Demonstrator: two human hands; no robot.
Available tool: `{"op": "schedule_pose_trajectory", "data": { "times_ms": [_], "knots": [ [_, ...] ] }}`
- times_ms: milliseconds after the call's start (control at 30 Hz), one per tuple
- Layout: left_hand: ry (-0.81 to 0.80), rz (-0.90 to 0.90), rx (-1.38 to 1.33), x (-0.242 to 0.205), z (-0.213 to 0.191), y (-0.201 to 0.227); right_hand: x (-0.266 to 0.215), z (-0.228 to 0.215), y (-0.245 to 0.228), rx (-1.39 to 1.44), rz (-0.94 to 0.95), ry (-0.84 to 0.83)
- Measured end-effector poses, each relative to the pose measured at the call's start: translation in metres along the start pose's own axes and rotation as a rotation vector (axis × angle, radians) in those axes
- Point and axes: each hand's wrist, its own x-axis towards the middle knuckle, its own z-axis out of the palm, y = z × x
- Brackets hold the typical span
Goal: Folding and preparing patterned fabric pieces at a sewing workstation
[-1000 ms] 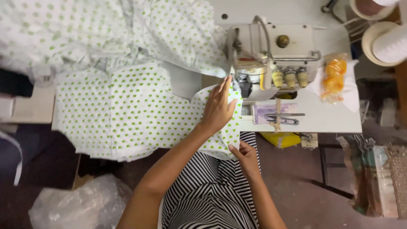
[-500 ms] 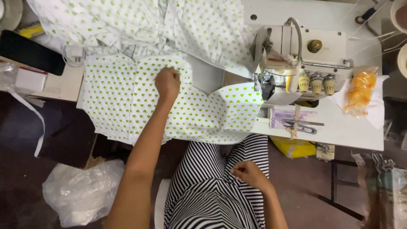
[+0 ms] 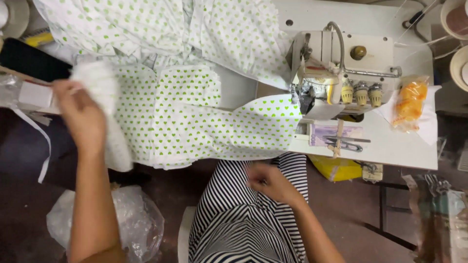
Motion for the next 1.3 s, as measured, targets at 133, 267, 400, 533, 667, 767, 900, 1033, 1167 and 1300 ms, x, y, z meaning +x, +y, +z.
{"op": "schedule_pose_trajectory", "data": {
  "times_ms": [133,267,400,533,667,767,900,1033,1167,1300],
  "knots": [
    [-0.718,-0.142,-0.406,-0.027,0.005,0.147,0.034,-0.019,-0.107,-0.058,-0.304,0.279],
    [-0.889,-0.243,-0.627,-0.019,0.001,0.174,0.064,-0.023,-0.07,0.062,-0.368,0.205],
    [-0.72,-0.376,-0.847,-0.001,0.0,0.148,0.029,-0.056,-0.047,-0.198,-0.53,0.427],
    [-0.552,-0.313,-0.296,-0.003,0.023,0.098,0.005,-0.071,0.024,0.315,-0.321,0.498],
    [-0.704,-0.113,0.528,-0.034,0.075,0.12,0.02,-0.067,0.007,0.621,-0.184,0.673],
    [-1.104,0.083,-0.291,-0.048,0.098,0.208,0.042,-0.054,0.015,0.662,-0.264,0.658],
    [-1.719,0.352,-0.546,-0.057,0.151,0.214,0.052,-0.037,0.043,0.652,-0.35,0.621],
    [-1.799,0.155,-0.54,-0.076,0.204,0.174,0.039,-0.022,0.025,0.72,-0.449,0.742],
    [-1.566,-0.064,-0.597,-0.062,0.176,0.202,0.041,-0.011,0.003,0.638,-0.249,0.72],
    [-1.362,-0.018,-0.526,-0.059,0.16,0.222,0.023,0.013,0.015,0.664,-0.137,0.724]
  ]
}}
